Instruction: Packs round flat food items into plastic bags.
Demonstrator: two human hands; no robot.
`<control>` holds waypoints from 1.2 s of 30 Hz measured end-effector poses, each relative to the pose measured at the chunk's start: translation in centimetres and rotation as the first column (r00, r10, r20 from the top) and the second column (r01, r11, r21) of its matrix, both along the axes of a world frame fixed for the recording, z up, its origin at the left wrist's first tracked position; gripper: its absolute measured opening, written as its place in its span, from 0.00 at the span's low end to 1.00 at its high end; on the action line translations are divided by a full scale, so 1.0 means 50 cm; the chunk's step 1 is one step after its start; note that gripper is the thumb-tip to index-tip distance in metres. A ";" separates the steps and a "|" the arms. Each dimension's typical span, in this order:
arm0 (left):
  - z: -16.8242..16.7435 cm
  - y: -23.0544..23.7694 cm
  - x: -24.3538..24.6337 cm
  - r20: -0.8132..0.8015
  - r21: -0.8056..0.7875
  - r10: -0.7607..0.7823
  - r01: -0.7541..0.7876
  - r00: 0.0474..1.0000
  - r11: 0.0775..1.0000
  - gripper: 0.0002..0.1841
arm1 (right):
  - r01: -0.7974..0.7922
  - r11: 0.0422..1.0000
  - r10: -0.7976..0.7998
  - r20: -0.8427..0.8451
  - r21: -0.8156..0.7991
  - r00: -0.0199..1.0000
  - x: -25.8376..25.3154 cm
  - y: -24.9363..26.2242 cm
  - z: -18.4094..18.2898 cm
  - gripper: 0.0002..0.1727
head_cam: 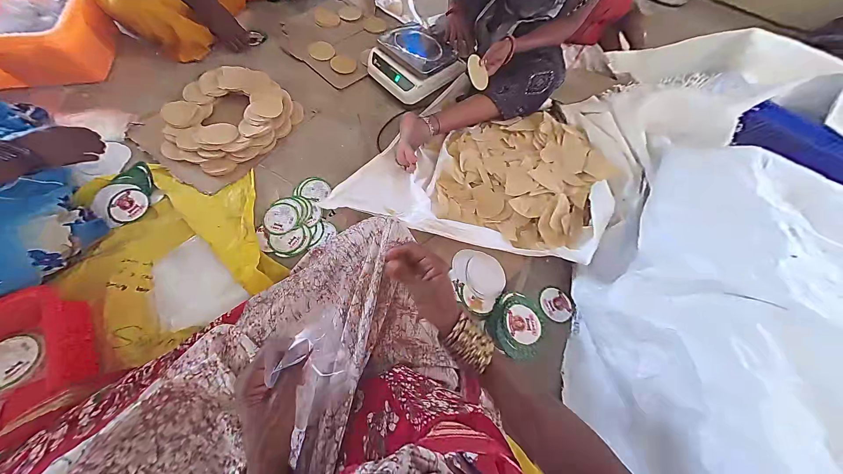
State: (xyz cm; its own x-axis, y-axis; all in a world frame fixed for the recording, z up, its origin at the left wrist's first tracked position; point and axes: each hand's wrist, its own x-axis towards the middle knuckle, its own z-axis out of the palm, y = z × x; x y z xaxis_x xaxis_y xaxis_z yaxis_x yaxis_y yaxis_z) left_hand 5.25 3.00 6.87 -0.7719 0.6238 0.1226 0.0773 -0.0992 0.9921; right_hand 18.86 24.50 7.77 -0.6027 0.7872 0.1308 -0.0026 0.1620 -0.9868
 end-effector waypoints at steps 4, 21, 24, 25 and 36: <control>-0.005 -0.029 -0.028 -0.075 -0.040 0.146 -0.149 0.986 0.988 0.07 | 0.181 0.966 -0.258 0.740 0.184 0.622 0.171 0.144 -0.068 0.30; -0.033 -0.059 -0.065 -0.033 -0.076 0.293 -0.295 0.956 0.953 0.09 | 0.331 0.930 -0.258 0.927 0.161 0.274 0.317 0.181 -0.103 0.20; -0.032 -0.068 -0.068 -0.042 -0.097 0.307 -0.310 0.951 0.946 0.08 | 0.476 0.864 -0.343 0.883 0.162 0.322 0.346 0.188 -0.110 0.18; -0.035 -0.072 -0.071 -0.043 -0.095 0.303 -0.305 0.952 0.948 0.08 | 0.492 0.856 -0.355 0.871 0.157 0.339 0.354 0.190 -0.113 0.19; -0.043 -0.085 -0.088 -0.048 -0.129 0.307 -0.310 0.951 0.942 0.06 | 0.708 0.697 -0.435 0.716 -0.116 0.546 0.349 0.184 -0.114 0.08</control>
State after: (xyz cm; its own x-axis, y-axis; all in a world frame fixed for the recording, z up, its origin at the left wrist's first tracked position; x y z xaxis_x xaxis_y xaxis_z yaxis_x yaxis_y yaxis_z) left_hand 0.85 -1.25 4.74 -0.9267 0.3676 0.0781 0.1100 0.0666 0.9917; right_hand 36.31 33.68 2.07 0.1696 0.8854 -0.4327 0.5563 -0.4484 -0.6996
